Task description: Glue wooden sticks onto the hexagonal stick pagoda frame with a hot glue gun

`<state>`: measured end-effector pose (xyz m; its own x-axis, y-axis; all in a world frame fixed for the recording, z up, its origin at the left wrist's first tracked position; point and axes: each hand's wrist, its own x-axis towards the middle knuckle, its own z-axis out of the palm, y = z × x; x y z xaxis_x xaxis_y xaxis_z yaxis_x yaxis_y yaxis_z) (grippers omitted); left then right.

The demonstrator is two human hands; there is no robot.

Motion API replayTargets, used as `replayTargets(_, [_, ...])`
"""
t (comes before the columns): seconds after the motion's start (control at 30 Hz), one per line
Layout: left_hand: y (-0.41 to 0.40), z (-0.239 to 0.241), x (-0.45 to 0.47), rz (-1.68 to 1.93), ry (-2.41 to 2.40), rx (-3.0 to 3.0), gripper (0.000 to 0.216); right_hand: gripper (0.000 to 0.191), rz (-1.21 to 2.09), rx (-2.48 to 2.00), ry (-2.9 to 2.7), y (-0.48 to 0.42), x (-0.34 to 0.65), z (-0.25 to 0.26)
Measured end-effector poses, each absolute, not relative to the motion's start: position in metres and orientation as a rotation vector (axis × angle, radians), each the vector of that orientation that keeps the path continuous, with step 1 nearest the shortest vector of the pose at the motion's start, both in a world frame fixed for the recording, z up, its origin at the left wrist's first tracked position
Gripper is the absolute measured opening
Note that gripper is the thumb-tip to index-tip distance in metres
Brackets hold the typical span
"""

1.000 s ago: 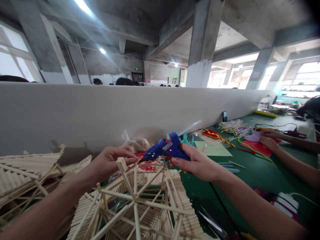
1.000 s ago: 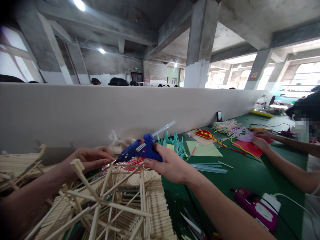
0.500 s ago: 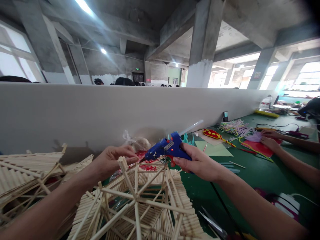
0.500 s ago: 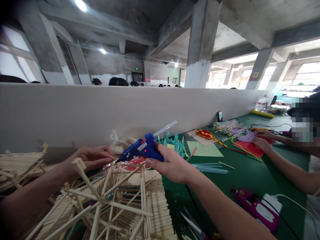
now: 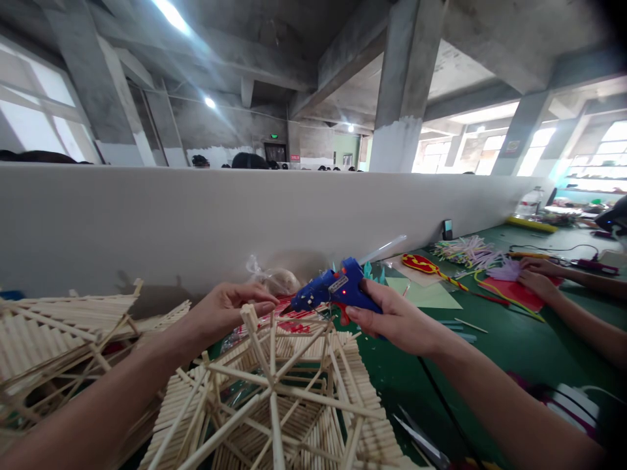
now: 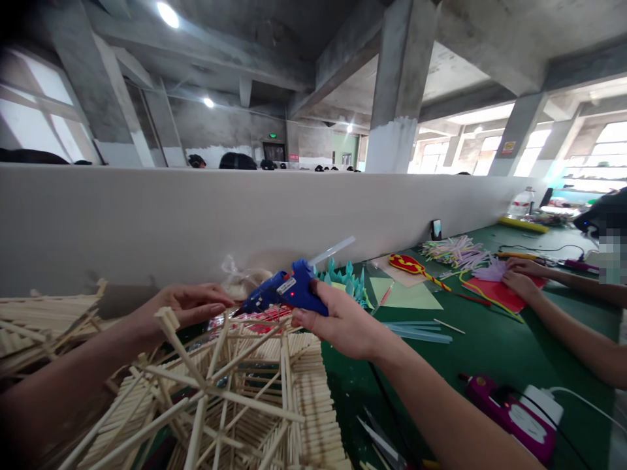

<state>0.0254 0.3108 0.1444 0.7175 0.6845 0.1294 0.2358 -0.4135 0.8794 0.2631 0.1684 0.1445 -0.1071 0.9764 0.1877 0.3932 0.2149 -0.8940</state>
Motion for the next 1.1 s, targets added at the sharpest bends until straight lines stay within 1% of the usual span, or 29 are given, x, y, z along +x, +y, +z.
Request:
replayTargets(0.27, [0.3115,0.1413,0.0292,0.63,0.662,1.977,0.014,0.019,0.818,-1.35,-1.685,0.1694,0.2589,0.1461])
replayTargets(0.43, [0.3133,0.1393,0.0298,0.647,0.618,1.959,0.012,0.015,0.811,-1.328,-1.707,0.172,0.2569,0.1465])
replayTargets(1.1, [0.3156,0.1373,0.0281,0.662,0.57,1.948,0.011,0.019,0.869,-1.318,-1.672,0.1733,0.2577,0.1447])
